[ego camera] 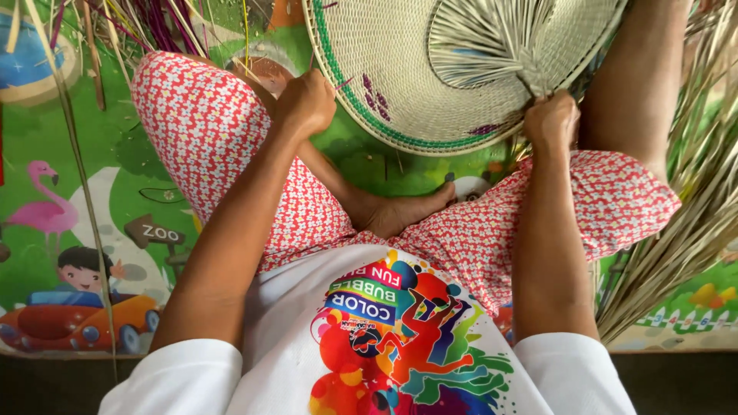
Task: The person weaves a decorative thread into a hand fan by pressing a stick into the fan to create a pattern, then pulling the thread through the fan with both hands. The fan is held steady with one hand while the thread is pulled through.
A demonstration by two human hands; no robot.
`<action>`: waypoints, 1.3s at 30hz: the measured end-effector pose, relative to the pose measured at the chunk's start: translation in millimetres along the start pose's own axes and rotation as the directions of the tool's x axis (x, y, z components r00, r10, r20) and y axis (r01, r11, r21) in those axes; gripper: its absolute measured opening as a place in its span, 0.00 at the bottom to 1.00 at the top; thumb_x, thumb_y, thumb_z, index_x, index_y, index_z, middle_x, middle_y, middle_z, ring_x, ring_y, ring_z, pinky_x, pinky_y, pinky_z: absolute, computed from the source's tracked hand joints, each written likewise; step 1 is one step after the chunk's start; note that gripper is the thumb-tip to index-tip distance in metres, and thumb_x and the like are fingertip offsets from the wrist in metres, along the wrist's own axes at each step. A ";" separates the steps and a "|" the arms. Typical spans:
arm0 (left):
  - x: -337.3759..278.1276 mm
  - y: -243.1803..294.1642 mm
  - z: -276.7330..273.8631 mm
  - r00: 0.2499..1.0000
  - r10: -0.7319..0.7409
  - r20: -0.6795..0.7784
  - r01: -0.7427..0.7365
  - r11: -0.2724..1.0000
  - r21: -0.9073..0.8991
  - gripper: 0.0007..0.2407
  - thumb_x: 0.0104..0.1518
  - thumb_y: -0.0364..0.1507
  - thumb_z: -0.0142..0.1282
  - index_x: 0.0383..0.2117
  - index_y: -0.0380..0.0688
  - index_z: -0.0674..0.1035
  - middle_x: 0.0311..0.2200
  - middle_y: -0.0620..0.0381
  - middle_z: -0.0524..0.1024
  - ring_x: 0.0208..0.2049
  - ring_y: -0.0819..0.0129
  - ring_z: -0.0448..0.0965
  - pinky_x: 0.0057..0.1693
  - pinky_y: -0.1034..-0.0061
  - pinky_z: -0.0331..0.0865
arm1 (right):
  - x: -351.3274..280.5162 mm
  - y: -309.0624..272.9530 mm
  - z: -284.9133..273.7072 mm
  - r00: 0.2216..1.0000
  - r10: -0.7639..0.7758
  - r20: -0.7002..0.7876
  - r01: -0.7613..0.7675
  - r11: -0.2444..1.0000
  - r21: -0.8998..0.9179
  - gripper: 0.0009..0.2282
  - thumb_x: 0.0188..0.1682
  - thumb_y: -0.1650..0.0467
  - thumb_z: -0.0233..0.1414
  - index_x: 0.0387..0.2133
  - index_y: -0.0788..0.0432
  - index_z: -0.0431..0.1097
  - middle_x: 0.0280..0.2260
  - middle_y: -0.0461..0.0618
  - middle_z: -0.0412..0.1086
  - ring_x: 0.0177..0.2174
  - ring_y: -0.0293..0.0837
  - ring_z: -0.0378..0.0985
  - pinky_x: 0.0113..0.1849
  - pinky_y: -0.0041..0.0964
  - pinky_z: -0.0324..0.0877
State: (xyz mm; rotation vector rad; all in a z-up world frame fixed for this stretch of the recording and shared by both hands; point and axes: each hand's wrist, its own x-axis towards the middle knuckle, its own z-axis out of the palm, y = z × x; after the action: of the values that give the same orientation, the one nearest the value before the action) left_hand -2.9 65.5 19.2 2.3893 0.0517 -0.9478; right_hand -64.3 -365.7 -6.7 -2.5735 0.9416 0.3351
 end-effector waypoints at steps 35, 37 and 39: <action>-46.0 -19.1 86.0 0.727 0.633 -0.267 -0.685 0.697 -0.214 0.07 0.57 0.31 0.65 0.29 0.44 0.80 0.25 0.49 0.73 0.32 0.47 0.81 0.42 0.61 0.76 | -172.5 -83.4 129.8 0.948 -0.310 0.077 0.125 0.581 0.804 0.11 0.43 0.68 0.70 0.20 0.59 0.75 0.15 0.47 0.70 0.18 0.32 0.65 0.23 0.26 0.58; -52.8 -14.8 77.9 0.718 0.646 -0.258 -0.695 0.681 -0.230 0.05 0.57 0.30 0.65 0.30 0.44 0.80 0.24 0.50 0.73 0.32 0.48 0.81 0.42 0.61 0.75 | -180.8 -91.5 119.5 0.946 -0.313 0.086 0.112 0.564 0.818 0.11 0.44 0.69 0.69 0.20 0.59 0.74 0.14 0.46 0.69 0.18 0.32 0.65 0.24 0.26 0.58; -52.8 -16.9 60.2 0.712 0.655 -0.254 -0.703 0.668 -0.245 0.04 0.57 0.29 0.64 0.30 0.45 0.80 0.24 0.50 0.73 0.32 0.49 0.81 0.42 0.62 0.75 | -190.4 -104.3 99.6 0.942 -0.322 0.098 0.100 0.546 0.832 0.11 0.45 0.70 0.68 0.19 0.60 0.74 0.14 0.46 0.69 0.18 0.32 0.64 0.25 0.25 0.58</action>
State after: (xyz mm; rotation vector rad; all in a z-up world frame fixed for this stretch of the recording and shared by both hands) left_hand -83.7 57.3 9.3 1.9031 -0.5640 -0.3568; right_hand -147.0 -141.7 -2.9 -1.6784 0.4852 0.0840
